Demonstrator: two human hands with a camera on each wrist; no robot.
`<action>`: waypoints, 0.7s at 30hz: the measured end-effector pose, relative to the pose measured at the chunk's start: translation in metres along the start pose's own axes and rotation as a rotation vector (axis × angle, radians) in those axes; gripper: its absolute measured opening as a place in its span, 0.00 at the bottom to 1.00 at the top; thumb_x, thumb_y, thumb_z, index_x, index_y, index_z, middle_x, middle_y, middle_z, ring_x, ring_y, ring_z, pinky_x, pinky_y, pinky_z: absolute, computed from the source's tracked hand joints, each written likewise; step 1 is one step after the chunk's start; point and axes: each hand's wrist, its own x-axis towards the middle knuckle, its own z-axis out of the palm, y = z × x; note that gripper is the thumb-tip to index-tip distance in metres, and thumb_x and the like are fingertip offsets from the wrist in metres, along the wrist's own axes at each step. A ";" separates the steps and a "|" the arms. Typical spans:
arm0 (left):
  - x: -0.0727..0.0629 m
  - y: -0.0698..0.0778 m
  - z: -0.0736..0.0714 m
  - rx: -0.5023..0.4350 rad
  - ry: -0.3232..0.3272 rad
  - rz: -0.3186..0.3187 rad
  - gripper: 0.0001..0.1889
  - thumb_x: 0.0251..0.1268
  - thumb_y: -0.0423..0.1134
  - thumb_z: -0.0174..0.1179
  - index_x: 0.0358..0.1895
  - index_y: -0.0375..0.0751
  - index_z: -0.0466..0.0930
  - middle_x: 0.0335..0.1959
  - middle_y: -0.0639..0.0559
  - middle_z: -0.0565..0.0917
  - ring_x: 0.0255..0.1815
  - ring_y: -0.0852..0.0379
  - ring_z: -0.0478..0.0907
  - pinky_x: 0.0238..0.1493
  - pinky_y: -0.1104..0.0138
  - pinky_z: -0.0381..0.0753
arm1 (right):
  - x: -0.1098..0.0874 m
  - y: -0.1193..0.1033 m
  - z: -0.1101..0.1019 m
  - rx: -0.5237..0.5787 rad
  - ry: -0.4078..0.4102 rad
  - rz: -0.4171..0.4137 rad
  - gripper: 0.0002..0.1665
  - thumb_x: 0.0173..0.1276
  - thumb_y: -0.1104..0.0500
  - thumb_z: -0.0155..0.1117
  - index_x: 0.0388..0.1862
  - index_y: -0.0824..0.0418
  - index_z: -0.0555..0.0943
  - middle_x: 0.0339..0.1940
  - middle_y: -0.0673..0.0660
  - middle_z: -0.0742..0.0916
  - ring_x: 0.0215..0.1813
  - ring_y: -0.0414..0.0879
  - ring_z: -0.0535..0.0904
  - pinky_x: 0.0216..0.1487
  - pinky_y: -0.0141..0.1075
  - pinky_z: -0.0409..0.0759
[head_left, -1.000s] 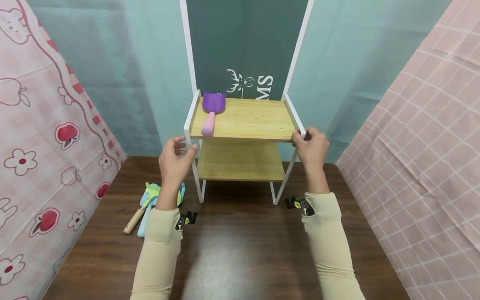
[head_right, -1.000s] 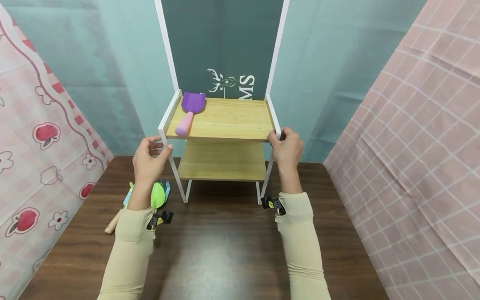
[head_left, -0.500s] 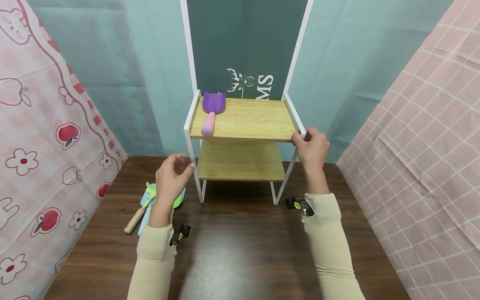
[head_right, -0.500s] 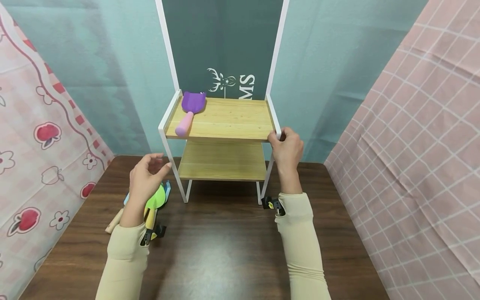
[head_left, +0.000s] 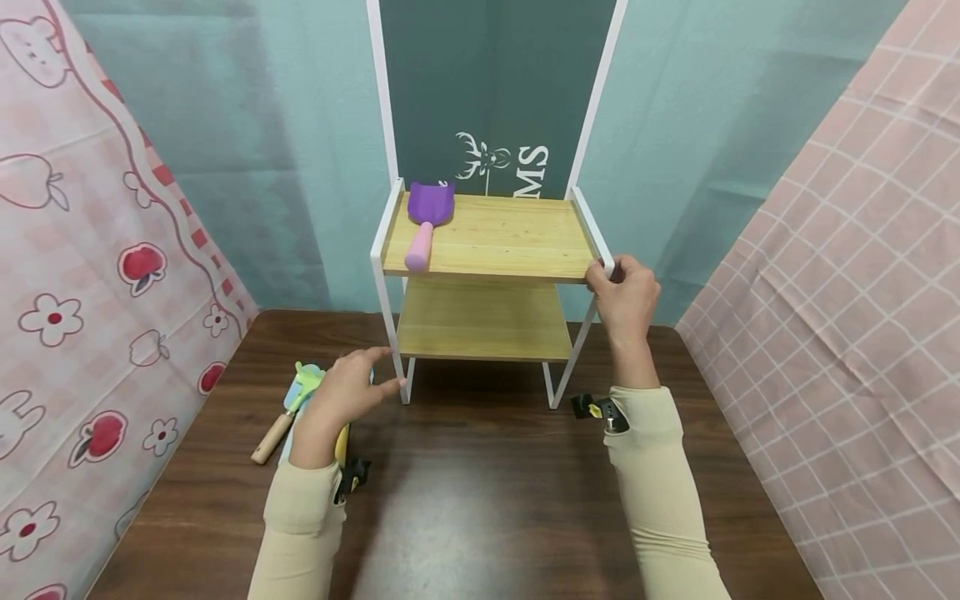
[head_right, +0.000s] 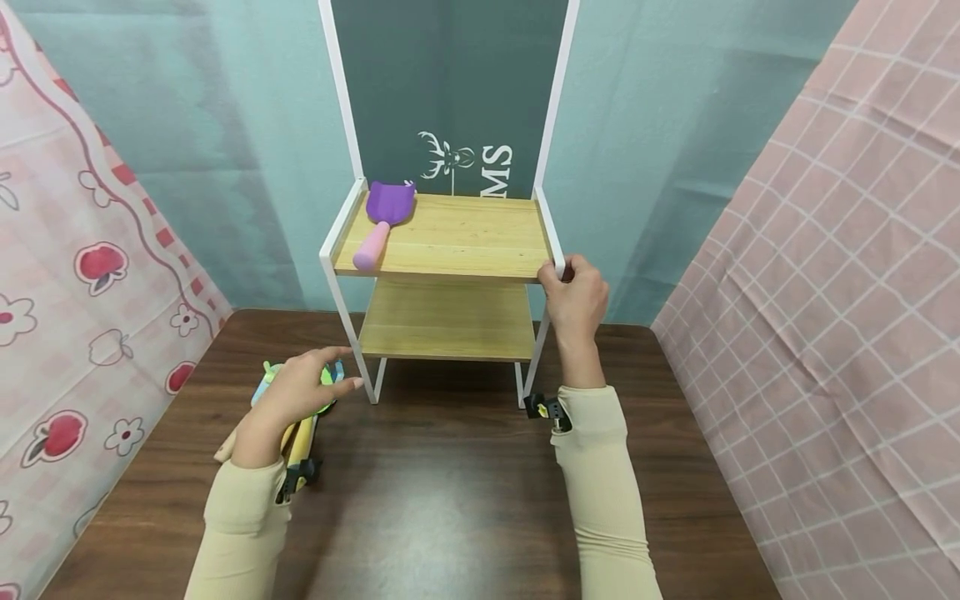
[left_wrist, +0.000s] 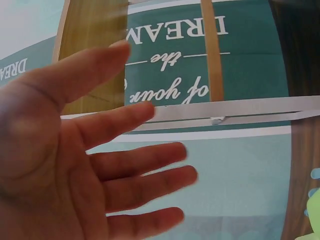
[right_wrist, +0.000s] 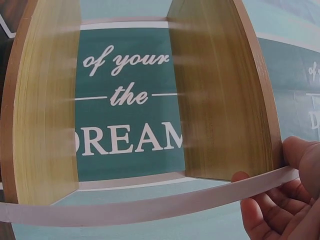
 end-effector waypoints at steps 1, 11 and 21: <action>-0.001 -0.001 0.001 0.007 -0.021 -0.005 0.31 0.61 0.50 0.60 0.64 0.37 0.68 0.58 0.35 0.72 0.57 0.36 0.68 0.49 0.44 0.70 | 0.000 0.000 0.000 0.004 -0.001 -0.003 0.14 0.59 0.53 0.59 0.26 0.65 0.81 0.23 0.60 0.84 0.25 0.50 0.74 0.24 0.35 0.65; -0.011 -0.018 0.014 0.031 0.012 0.011 0.23 0.60 0.46 0.62 0.55 0.37 0.76 0.51 0.35 0.76 0.51 0.36 0.72 0.44 0.46 0.73 | 0.000 0.002 0.001 0.019 0.016 -0.020 0.15 0.59 0.53 0.60 0.25 0.65 0.80 0.23 0.60 0.84 0.24 0.49 0.73 0.24 0.35 0.65; -0.022 -0.037 0.032 0.114 0.007 -0.009 0.24 0.58 0.46 0.64 0.54 0.35 0.77 0.47 0.35 0.78 0.46 0.38 0.75 0.39 0.50 0.76 | 0.000 0.002 0.001 0.032 0.013 -0.014 0.14 0.59 0.53 0.60 0.26 0.65 0.81 0.23 0.60 0.85 0.25 0.49 0.74 0.24 0.33 0.66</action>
